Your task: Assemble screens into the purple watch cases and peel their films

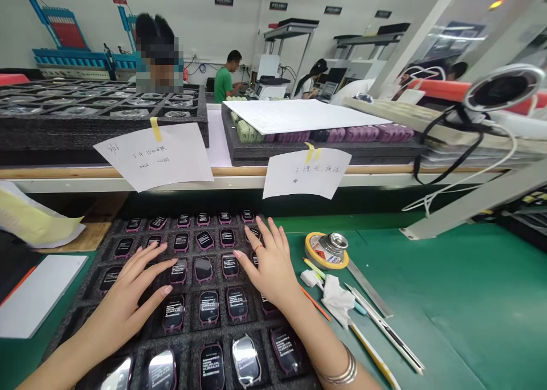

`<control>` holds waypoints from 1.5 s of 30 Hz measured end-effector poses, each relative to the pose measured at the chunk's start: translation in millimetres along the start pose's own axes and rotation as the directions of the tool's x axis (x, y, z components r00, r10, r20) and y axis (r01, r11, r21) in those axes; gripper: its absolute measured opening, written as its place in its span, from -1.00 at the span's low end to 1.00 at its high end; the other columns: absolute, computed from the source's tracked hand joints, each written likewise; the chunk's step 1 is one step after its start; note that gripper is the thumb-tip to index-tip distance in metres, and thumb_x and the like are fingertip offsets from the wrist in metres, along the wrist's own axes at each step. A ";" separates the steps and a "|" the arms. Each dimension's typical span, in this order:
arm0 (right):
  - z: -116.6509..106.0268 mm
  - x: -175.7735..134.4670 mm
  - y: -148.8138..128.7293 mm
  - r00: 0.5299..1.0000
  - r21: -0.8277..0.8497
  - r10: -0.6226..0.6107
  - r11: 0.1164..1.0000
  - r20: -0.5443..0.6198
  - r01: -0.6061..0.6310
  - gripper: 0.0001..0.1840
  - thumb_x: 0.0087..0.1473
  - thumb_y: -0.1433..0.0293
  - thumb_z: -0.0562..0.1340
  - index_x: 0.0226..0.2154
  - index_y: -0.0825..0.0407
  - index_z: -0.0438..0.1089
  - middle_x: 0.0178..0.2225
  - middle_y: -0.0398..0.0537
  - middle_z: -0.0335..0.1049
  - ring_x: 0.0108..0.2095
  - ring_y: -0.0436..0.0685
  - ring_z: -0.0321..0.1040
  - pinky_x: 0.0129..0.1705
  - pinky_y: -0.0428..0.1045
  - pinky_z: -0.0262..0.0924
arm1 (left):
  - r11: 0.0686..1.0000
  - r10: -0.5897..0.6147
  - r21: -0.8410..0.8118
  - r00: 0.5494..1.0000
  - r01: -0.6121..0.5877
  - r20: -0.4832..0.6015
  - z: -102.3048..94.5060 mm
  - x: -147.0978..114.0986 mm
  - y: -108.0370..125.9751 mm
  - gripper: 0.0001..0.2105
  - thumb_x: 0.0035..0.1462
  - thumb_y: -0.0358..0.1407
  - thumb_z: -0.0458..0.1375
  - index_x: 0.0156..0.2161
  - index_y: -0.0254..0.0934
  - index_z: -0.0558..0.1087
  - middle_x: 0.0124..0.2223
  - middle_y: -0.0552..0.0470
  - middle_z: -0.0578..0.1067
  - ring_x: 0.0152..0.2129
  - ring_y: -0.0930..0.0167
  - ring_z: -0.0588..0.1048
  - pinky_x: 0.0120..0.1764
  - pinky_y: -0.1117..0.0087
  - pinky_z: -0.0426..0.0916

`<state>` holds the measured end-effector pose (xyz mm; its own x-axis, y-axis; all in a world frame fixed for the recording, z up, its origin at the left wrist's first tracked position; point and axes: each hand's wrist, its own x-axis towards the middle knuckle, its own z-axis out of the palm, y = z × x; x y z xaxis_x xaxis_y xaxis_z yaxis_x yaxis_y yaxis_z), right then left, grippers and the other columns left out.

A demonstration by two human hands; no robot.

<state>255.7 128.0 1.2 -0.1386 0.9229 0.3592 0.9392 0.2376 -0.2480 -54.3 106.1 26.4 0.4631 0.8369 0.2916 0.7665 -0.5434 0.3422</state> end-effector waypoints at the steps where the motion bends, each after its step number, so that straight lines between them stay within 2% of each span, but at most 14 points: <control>1: -0.1 -2.2 5.5 1.000 0.005 0.023 1.000 -0.013 -0.023 -0.35 0.30 0.01 0.03 0.23 0.07 0.31 0.37 0.19 0.03 0.39 0.47 -0.16 0.34 0.46 -0.18 | 1.000 0.014 -0.006 1.000 -0.014 -0.014 0.1 -0.4 -1.2 -0.65 0.35 -0.16 0.03 0.20 0.02 0.33 0.34 0.02 0.26 0.34 0.13 0.14 0.29 -0.22 0.08; 5: 3.3 -10.9 20.6 0.997 0.024 0.073 0.997 -0.018 -0.073 -0.42 0.30 0.04 0.05 0.19 0.02 0.37 0.34 0.17 0.09 0.38 0.48 -0.13 0.33 0.47 -0.17 | 0.998 0.056 -0.006 0.998 -0.056 -0.038 1.8 -1.6 -6.1 -0.66 0.34 -0.18 0.04 0.20 0.05 0.32 0.33 0.04 0.27 0.34 0.14 0.14 0.26 -0.23 0.13; 11: 7.0 -14.3 22.5 0.995 0.033 0.100 0.994 0.005 -0.100 -0.51 0.31 0.07 0.07 0.15 -0.12 0.40 0.34 0.06 0.12 0.39 0.45 -0.12 0.32 0.48 -0.15 | 0.996 0.087 -0.004 0.996 -0.087 -0.034 6.8 -3.1 -11.2 -0.66 0.33 -0.17 0.06 0.18 0.08 0.34 0.33 0.07 0.27 0.33 0.12 0.14 0.25 -0.24 0.15; 16: 11.6 -16.7 27.8 0.987 0.087 0.157 0.984 -0.019 -0.155 -0.42 0.36 0.08 -0.03 0.29 -0.03 0.20 0.38 0.13 0.00 0.42 0.36 -0.21 0.37 0.43 -0.24 | 0.997 0.074 -0.020 0.996 -0.075 -0.047 8.4 -2.8 -17.2 -0.68 0.32 -0.16 0.06 0.15 0.08 0.37 0.33 0.07 0.27 0.31 0.10 0.18 0.27 -0.26 0.10; 19: 17.7 -19.7 32.8 0.977 0.129 0.214 0.969 -0.012 -0.210 -0.37 0.38 0.09 -0.11 0.34 0.06 0.09 0.37 0.22 -0.01 0.41 0.35 -0.16 0.35 0.39 -0.10 | 0.999 0.046 -0.017 0.997 -0.047 -0.068 9.0 -1.2 -28.3 -0.69 0.33 -0.15 0.05 0.14 0.04 0.38 0.31 0.03 0.27 0.30 0.10 0.20 0.29 -0.27 0.04; 21: 21.0 -19.0 34.6 0.974 0.152 0.226 0.963 0.005 -0.224 -0.36 0.38 0.09 -0.11 0.35 0.05 0.05 0.38 0.22 -0.01 0.40 0.34 -0.14 0.34 0.35 -0.03 | 1.000 0.003 0.004 0.997 -0.003 -0.080 9.1 0.6 -36.6 -0.70 0.32 -0.13 0.06 0.12 0.02 0.39 0.30 0.00 0.29 0.29 0.08 0.20 0.25 -0.29 0.10; 23: 22.9 -14.0 34.7 0.978 0.164 0.206 0.964 0.029 -0.208 -0.38 0.37 0.07 -0.06 0.35 -0.02 0.06 0.39 0.16 -0.03 0.41 0.32 -0.16 0.35 0.33 -0.05 | 0.999 -0.022 0.023 0.996 0.024 -0.092 9.4 3.8 -40.9 -0.71 0.31 -0.12 0.06 0.10 0.00 0.41 0.28 -0.03 0.31 0.28 0.06 0.22 0.21 -0.27 0.21; 25: 24.2 -4.0 34.1 0.983 0.167 0.174 0.969 0.057 -0.181 -0.40 0.33 0.07 0.04 0.33 -0.10 0.13 0.40 0.10 -0.05 0.41 0.33 -0.18 0.36 0.32 -0.09 | 0.999 0.001 0.040 0.994 0.004 -0.114 10.5 9.5 -37.9 -0.71 0.32 -0.12 0.05 0.09 -0.03 0.42 0.26 -0.07 0.32 0.28 0.07 0.23 0.21 -0.24 0.22; 27: 25.9 9.4 33.7 0.983 0.161 0.164 0.971 0.083 -0.175 -0.42 0.29 0.07 0.12 0.29 -0.14 0.21 0.40 0.08 -0.04 0.41 0.37 -0.17 0.36 0.33 -0.10 | 0.997 0.058 0.064 0.991 -0.051 -0.119 12.8 18.1 -28.0 -0.70 0.32 -0.14 0.05 0.10 -0.06 0.42 0.26 -0.08 0.32 0.28 0.09 0.21 0.25 -0.23 0.14; 32: 30.6 38.2 33.6 0.973 0.130 0.205 0.967 0.105 -0.218 -0.47 0.30 0.11 0.12 0.25 -0.11 0.29 0.37 0.14 0.02 0.39 0.45 -0.13 0.33 0.34 -0.06 | 0.978 0.164 0.129 0.986 -0.164 0.011 23.3 48.1 -0.5 -0.70 0.34 -0.19 0.00 0.09 -0.09 0.45 0.29 -0.08 0.32 0.30 0.15 0.19 0.29 -0.13 0.12; 35: 32.1 44.8 33.1 0.971 0.113 0.218 0.967 0.100 -0.229 -0.48 0.30 0.09 0.10 0.24 -0.13 0.29 0.37 0.12 0.02 0.40 0.45 -0.15 0.32 0.36 -0.08 | 0.970 0.120 0.208 0.992 -0.128 0.048 32.7 67.6 1.8 -0.64 0.32 -0.18 0.03 0.15 -0.18 0.43 0.30 -0.16 0.32 0.31 0.11 0.19 0.30 -0.07 0.12; 40: 32.8 46.6 33.5 0.968 0.086 0.226 0.968 0.109 -0.236 -0.46 0.29 0.04 0.09 0.23 -0.17 0.30 0.36 0.06 0.05 0.39 0.45 -0.14 0.32 0.38 -0.09 | 0.958 -0.010 0.286 1.000 0.007 0.009 51.6 90.2 -7.4 -0.37 0.27 -0.02 0.07 0.24 -0.52 0.32 0.31 -0.52 0.24 0.29 -0.14 0.16 0.25 -0.18 0.12; 42: 32.7 46.3 33.7 0.969 0.075 0.225 0.970 0.105 -0.233 -0.44 0.30 0.04 0.08 0.26 -0.14 0.26 0.37 0.09 0.03 0.40 0.44 -0.15 0.32 0.38 -0.10 | 0.954 -0.038 0.297 0.999 0.033 0.012 57.3 94.6 -9.7 -0.33 0.27 0.02 0.05 0.28 -0.51 0.28 0.32 -0.54 0.21 0.29 -0.16 0.14 0.24 -0.19 0.10; 45: 31.8 45.2 32.8 0.972 0.060 0.210 0.974 0.107 -0.217 -0.39 0.30 0.05 0.09 0.29 -0.06 0.21 0.38 0.18 -0.01 0.40 0.46 -0.18 0.34 0.38 -0.13 | 0.953 -0.049 0.301 0.998 0.036 0.035 61.8 98.9 -10.4 -0.34 0.28 0.05 0.02 0.32 -0.39 0.24 0.34 -0.47 0.20 0.32 -0.12 0.10 0.26 -0.17 0.06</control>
<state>270.2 187.2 -19.4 0.0287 0.9791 0.2013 0.9262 0.0497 -0.3738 11.0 198.5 -3.5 0.4403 0.8643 0.2432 0.8811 -0.4680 0.0683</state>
